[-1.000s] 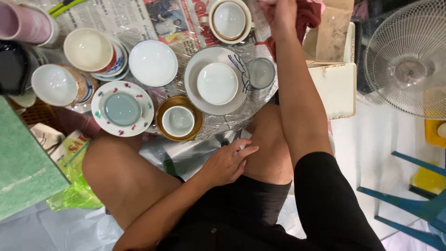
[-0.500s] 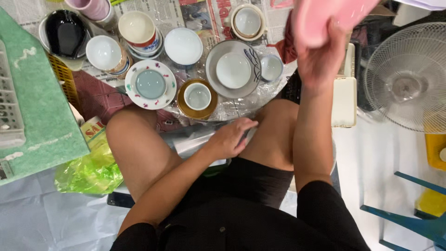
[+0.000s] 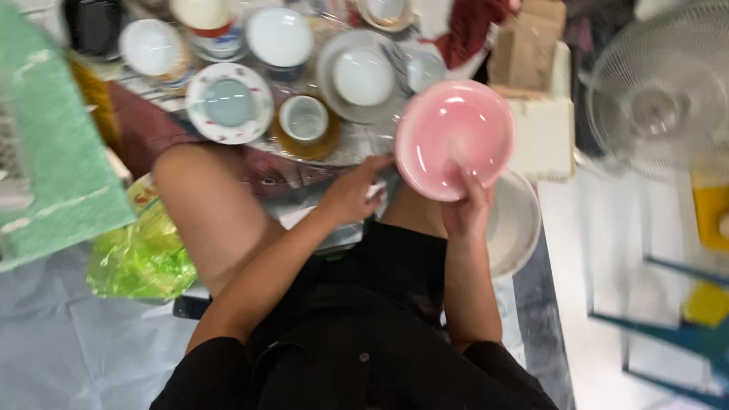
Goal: The person washes various ceramic dishes, including cups, bowls, and plates, by hand in a bucket of water. They rinse each item and place it on a nearby surface covered with newspaper.
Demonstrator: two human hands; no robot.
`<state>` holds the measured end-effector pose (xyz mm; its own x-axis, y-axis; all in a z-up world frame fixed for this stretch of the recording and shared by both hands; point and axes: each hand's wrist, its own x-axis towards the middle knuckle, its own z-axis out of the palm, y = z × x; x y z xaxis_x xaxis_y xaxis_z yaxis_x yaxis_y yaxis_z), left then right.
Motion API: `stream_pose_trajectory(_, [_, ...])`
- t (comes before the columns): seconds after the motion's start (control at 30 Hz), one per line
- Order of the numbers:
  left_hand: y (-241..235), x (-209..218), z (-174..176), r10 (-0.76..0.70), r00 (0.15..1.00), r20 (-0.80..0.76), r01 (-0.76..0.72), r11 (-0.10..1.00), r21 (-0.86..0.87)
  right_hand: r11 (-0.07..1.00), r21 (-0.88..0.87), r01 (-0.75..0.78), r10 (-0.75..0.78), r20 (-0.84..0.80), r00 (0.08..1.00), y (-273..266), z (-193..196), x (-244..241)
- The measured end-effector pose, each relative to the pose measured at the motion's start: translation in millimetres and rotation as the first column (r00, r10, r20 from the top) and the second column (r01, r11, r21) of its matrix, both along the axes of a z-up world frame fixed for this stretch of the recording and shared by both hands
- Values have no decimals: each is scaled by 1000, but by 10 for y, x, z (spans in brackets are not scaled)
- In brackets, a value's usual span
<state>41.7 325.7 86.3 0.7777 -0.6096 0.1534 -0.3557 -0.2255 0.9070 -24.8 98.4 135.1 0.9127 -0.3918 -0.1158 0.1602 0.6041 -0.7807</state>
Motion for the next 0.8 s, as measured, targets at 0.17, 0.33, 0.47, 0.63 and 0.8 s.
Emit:
stream_pose_trajectory(0.17, [-20,-8,-197,-20,1000,-20,21,999,35,975,99,201,-204,28,978,-600,-232,-452])
stream_pose_trajectory(0.33, [79,29,-384,-3,999,55,2,1000,20,967,-28,253,-254,-19,967,-1416,-430,-1086])
stream_pose_trajectory(0.47, [87,74,-353,-50,996,67,46,996,70,880,-339,334,-434,-284,855,-1858,-815,-1408])
stream_pose_trajectory(0.63, [121,150,-352,-51,999,2,50,996,76,607,-794,19,-388,-275,879,-2118,-1561,-1491])
stream_pose_trajectory(0.8, [193,75,-450,-77,993,-89,87,989,119,860,-488,-150,-271,-686,676,-2230,-2319,-1086])
